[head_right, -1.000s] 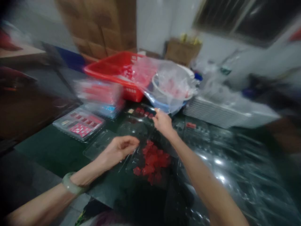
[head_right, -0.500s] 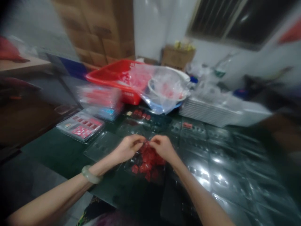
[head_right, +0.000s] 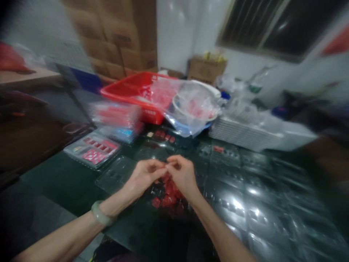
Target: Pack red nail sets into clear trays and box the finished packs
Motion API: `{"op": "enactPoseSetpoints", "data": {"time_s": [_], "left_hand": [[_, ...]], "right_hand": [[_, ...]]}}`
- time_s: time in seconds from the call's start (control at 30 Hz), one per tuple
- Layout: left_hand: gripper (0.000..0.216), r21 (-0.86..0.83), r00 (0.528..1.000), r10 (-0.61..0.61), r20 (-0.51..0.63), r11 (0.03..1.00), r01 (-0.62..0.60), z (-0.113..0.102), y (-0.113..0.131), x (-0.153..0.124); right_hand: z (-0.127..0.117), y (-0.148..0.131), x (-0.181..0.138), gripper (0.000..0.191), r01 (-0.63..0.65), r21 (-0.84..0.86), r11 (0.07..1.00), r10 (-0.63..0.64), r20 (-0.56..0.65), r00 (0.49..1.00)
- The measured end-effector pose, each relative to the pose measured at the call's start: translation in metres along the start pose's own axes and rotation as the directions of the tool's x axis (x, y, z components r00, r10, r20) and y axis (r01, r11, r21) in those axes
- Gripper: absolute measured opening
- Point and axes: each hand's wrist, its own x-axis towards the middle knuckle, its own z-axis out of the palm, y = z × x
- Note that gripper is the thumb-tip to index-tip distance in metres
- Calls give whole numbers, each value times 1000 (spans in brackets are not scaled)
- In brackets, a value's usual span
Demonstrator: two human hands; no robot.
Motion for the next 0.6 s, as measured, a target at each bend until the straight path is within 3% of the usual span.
{"op": "enactPoseSetpoints", "data": {"time_s": [0.13,0.23,0.4,0.6], "left_hand": [[19,-63,997,58,-50,996,-61,0,0,1],[21,-208,997,62,-43,976,-70,-4,-2,3],[27,-357,975,-131,182,915,189,-12,-3,6],[26,-384,895,-355,270,813,438,-15,1,4]], "right_hand": [[4,3,0,13,74,-94,993,-74,-6,997],[6,3,1,11,88,-74,993,-88,-3,996],[11,-2,-4,6,116,12,993,-116,-2,993],[13,-10,-12,5,121,1,993,-121,-7,993]]}}
